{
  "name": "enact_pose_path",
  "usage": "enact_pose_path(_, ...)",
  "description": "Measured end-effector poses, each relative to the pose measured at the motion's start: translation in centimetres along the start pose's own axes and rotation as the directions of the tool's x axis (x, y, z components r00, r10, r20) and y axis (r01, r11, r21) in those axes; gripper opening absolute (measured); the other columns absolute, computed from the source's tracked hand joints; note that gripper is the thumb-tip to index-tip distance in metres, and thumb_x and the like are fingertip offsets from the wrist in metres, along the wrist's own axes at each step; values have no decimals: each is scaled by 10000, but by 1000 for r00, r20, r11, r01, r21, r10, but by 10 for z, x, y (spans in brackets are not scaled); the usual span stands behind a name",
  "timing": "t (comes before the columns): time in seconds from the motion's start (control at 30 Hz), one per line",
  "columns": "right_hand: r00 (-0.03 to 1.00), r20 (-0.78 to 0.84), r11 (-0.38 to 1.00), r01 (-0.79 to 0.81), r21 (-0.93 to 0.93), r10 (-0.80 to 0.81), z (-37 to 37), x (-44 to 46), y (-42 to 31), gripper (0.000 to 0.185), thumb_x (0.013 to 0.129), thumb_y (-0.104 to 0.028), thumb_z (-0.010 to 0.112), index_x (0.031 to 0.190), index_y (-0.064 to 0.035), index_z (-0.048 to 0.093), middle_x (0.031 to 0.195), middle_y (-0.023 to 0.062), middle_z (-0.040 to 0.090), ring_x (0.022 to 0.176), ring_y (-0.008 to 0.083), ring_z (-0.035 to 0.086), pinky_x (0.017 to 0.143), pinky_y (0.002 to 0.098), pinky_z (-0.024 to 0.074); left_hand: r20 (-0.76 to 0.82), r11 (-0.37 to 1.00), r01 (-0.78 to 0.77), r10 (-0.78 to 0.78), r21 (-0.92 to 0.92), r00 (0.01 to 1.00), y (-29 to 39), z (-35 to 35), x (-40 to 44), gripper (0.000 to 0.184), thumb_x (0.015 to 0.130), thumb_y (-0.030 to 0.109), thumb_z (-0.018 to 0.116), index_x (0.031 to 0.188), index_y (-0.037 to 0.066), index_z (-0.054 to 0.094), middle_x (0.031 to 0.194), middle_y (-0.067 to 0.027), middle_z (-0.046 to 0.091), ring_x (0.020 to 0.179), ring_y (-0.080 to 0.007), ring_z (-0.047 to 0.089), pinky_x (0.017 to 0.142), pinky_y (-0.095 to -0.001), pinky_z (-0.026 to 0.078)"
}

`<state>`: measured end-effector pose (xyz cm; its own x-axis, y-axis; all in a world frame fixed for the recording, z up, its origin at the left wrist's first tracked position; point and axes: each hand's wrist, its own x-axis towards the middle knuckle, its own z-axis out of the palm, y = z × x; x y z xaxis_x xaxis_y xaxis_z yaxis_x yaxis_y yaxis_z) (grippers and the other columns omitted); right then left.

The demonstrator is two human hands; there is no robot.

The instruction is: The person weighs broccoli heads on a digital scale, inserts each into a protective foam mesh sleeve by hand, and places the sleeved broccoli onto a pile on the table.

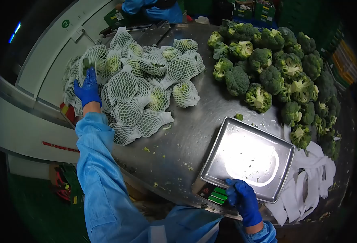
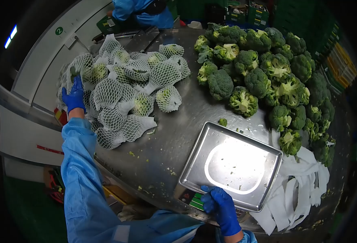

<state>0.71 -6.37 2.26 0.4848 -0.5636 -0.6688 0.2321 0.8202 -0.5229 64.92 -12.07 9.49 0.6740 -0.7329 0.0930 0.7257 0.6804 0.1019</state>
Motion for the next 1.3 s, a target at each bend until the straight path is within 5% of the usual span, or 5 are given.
enact_pose_path(0.5,983,-93,966,133,-220,-157,-12,-25,-2,284,901,-182,483,1038,37,600,772,95,629,586,110,537,571,230,459,-90,275,-81,555,958,827,68,-83,-93,579,849,387,482,1372,194,328,1449,-52,248,1286,-323,273,986,-521,280)
enact_pose_path(0.63,978,-58,954,181,-238,-200,-9,-21,11,288,901,-181,481,1043,45,589,751,91,616,576,111,529,549,225,448,-202,231,18,810,973,550,127,-106,-129,567,826,443,484,1319,176,404,1336,-47,425,1210,-259,381,970,-468,280)
enact_pose_path(0.83,993,-19,953,103,-284,-113,27,-7,31,279,902,-155,473,1053,53,582,753,89,614,571,109,528,552,220,446,-379,563,64,465,824,800,241,-165,-175,603,832,563,423,1313,200,420,1332,-34,449,1211,-241,417,970,-503,284)
enact_pose_path(1.17,986,25,890,-140,-434,167,90,31,64,257,915,-110,445,1088,33,569,822,119,649,623,126,586,591,233,477,-442,261,363,635,895,634,235,-189,-184,447,908,281,425,1339,169,396,1345,-19,419,1228,-211,379,961,-376,329)
enact_pose_path(1.3,976,155,891,-66,-449,151,84,39,70,303,933,-193,486,1142,17,552,857,70,639,659,92,577,580,209,462,-243,-235,337,354,911,903,284,-232,-195,591,883,441,468,1380,144,347,1367,-47,390,1198,-218,411,932,-360,389)
